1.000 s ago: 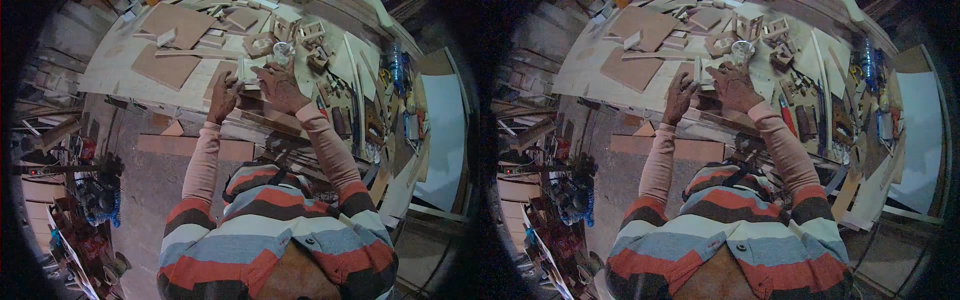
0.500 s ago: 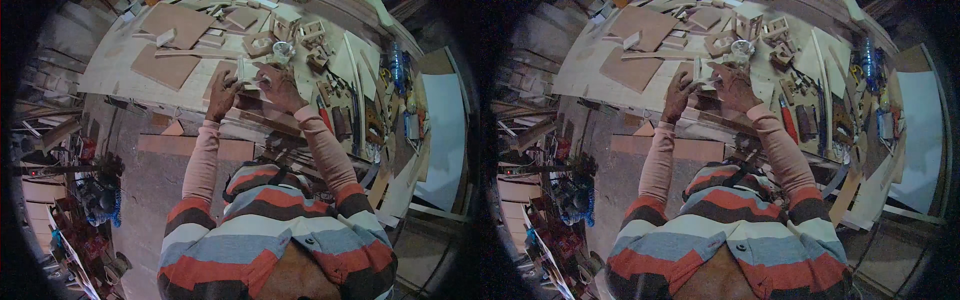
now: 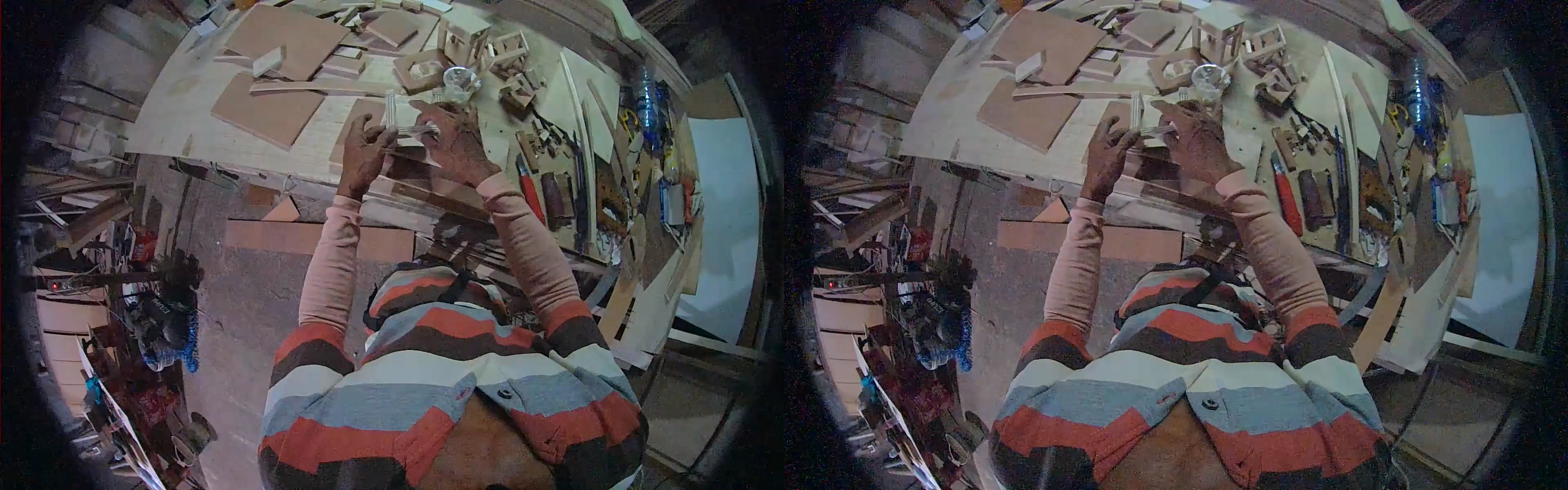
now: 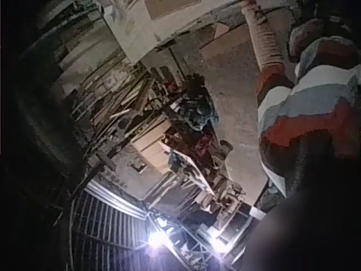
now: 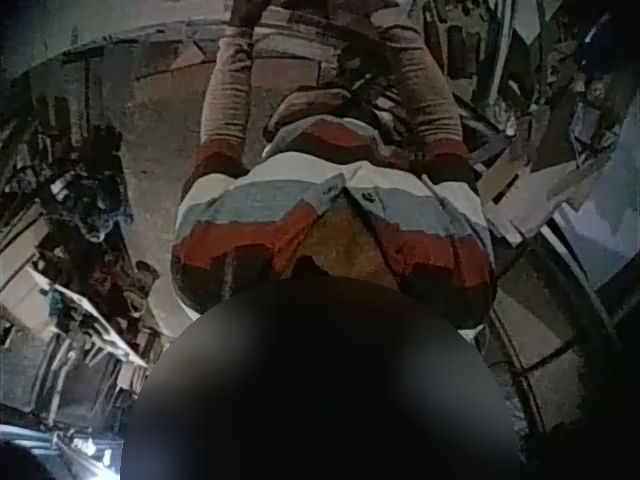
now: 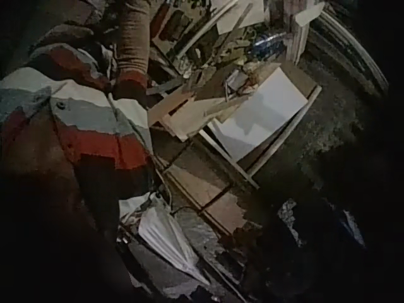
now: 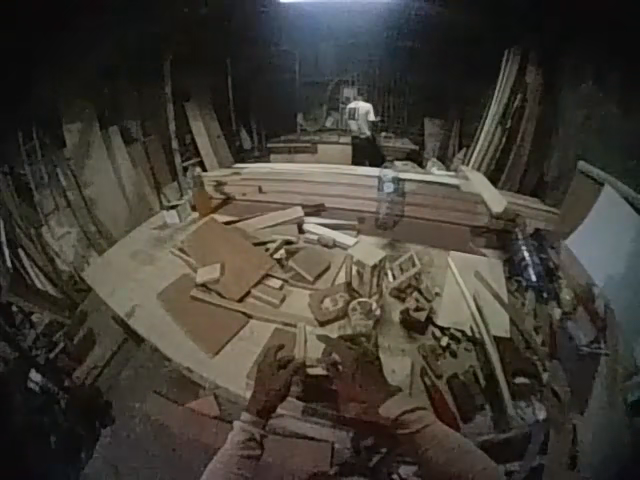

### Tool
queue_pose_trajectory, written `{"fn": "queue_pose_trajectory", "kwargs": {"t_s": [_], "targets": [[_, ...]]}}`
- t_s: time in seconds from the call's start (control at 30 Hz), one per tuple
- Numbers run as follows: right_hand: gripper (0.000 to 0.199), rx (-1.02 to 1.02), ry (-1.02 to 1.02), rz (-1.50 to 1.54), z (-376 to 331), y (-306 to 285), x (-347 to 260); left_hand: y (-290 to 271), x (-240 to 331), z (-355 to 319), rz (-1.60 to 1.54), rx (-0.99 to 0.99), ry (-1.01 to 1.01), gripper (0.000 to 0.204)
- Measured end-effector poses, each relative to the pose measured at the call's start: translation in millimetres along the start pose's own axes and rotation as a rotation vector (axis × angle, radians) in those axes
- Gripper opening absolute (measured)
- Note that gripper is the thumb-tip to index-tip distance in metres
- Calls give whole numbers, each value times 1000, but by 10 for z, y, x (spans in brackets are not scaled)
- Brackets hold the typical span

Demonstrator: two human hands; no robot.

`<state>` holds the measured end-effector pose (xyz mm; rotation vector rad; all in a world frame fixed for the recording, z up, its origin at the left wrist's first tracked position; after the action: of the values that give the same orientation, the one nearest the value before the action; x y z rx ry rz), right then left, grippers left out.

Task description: Assembling and gluing small wooden structures on a cluttered workbench.

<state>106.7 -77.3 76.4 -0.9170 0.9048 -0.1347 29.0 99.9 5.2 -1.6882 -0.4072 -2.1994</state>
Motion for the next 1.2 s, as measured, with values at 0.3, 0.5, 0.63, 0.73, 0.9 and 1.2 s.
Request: {"fn": "queue_pose_trajectory", "kwargs": {"t_s": [0.3,0.5,0.63,0.73,0.9,1.2], "targets": [[46,-28,82,69,-7,19,7,-20,4,25,52,-26,44,66],[27,3,7,61,-4,25,13,-9,-26,19,85,22,60,69],[33,-47,77,91,14,59,47,29,108,-10,69,53,7,68],[46,-19,69,160,11,53,50,67,388,-89,531,121,306,67],[63,42,-34,39,-2,9,28,267,722,-89,1072,-94,631,55],[62,52,-37,-2,-25,-52,15,330,672,-5,1088,-292,609,30]]}}
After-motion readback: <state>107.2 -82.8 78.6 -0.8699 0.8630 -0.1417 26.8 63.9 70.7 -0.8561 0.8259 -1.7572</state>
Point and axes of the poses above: each hand's wrist, its own z-axis towards the middle knuckle, its own y-axis out of the palm, x = y × z, the point moved 3 cm from there along z, towards the middle knuckle, and after that the axes turned 10 degrees about y, right-handed, at the moved point
